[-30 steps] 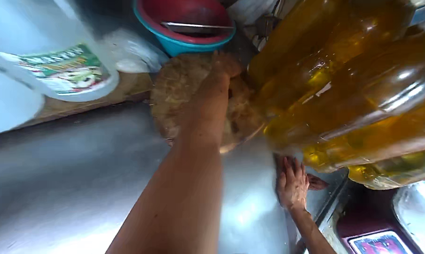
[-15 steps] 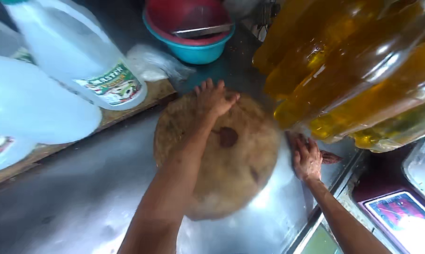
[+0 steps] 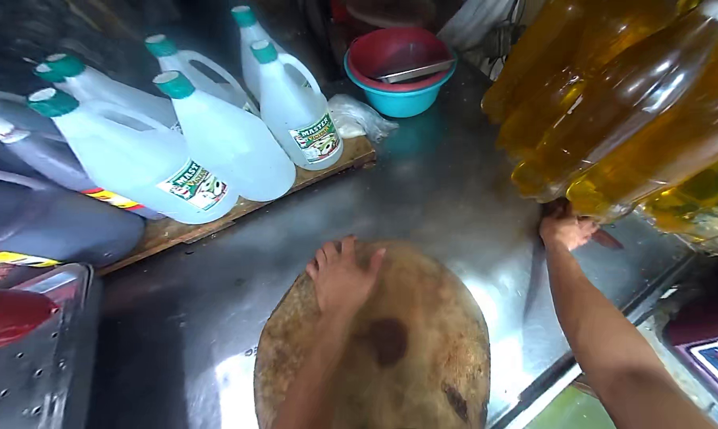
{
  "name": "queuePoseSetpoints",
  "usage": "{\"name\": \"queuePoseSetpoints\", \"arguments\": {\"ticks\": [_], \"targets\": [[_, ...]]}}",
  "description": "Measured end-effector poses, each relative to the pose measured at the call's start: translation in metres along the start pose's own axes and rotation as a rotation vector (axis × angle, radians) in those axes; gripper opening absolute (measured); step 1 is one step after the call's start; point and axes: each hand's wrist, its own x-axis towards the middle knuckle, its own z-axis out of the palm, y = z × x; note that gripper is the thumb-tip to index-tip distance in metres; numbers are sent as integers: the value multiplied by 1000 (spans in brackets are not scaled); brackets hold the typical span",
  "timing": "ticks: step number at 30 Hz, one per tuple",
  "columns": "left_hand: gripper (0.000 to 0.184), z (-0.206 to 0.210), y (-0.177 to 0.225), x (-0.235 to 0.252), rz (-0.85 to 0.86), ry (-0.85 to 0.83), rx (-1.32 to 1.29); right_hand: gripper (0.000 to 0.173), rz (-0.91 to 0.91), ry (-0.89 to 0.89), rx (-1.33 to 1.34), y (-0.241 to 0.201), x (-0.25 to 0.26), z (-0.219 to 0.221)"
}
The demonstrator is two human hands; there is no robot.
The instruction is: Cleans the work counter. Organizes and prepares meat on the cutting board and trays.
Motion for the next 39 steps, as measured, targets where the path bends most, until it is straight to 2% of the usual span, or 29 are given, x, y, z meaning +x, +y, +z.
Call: {"name": "queuePoseSetpoints", "arguments": {"ticks": [2,3,5,6,8,9,11,12,13,15,16,17,18,19,20,22,24,25,26,27,28,30,31,32,33,35,37,39], "targets": [[84,-1,-3,1,-7,26,13,73,-56,-141,119,-65,4,15],[83,-2,-1,2,-20,27,14,66,-158,-206,167,-98,-2,23],[82,-5,-2,4,-27,29,13,50,-511,-339,152,-156,-37,22],[81,-6,-3,3,-27,13,5,47,-766,-323,157,-167,-59,34],[78,-4,-4,4,-13,11,-21,44,-1245,-411,196,-156,-104,56],[74,-3,-6,4,-1,28,-51,41,-1422,-505,194,-135,-119,61],[64,-6,-16,-2,33,85,-189,39,-1633,-642,167,-62,-125,49],[60,-12,-28,-6,56,121,-289,40,-1643,-614,153,-22,-112,34],[58,-21,-42,-15,58,141,-381,43,-1574,-525,106,14,-89,18],[56,-38,-79,-46,11,186,-499,49,-1212,-274,-58,57,-36,-3],[56,-43,-97,-66,-39,213,-541,50,-972,-182,-105,50,-17,-5],[58,-48,-109,-87,-111,217,-563,53,-730,-166,-133,28,-10,-4],[59,-50,-115,-106,-195,205,-585,55,-589,-175,-129,-4,-17,-1],[60,-50,-116,-122,-274,193,-606,56,-593,-209,-86,-35,-37,2],[60,-46,-114,-135,-334,182,-626,54,-744,-285,-15,-55,-64,6],[63,-38,-114,-153,-351,186,-642,49,-1238,-544,75,-65,-104,24],[60,-37,-118,-163,-323,180,-643,43,-1584,-719,37,-53,-114,31],[57,-36,-119,-166,-307,186,-658,43,-1626,-696,29,-44,-105,28],[55,-33,-120,-170,-296,203,-673,45,-1571,-609,18,-38,-88,23],[52,-28,-120,-173,-290,229,-680,46,-1416,-486,-22,-37,-69,18],[50,-25,-119,-175,-303,257,-676,45,-1162,-355,-63,-43,-51,20],[46,-20,-117,-175,-344,317,-649,51,-599,-171,-107,-93,-25,38],[45,-19,-117,-175,-361,340,-631,55,-426,-143,-89,-127,-20,52],[44,-17,-117,-175,-369,359,-620,57,-369,-128,-60,-162,-27,63],[44,-15,-118,-174,-371,371,-619,54,-422,-141,-43,-197,-49,68],[44,-14,-118,-174,-383,373,-642,48,-813,-323,32,-242,-121,67],[45,-13,-116,-174,-407,374,-704,46,-1375,-572,104,-253,-173,86],[45,-12,-115,-174,-434,374,-777,35,-1696,-811,149,-237,-205,90]]}}
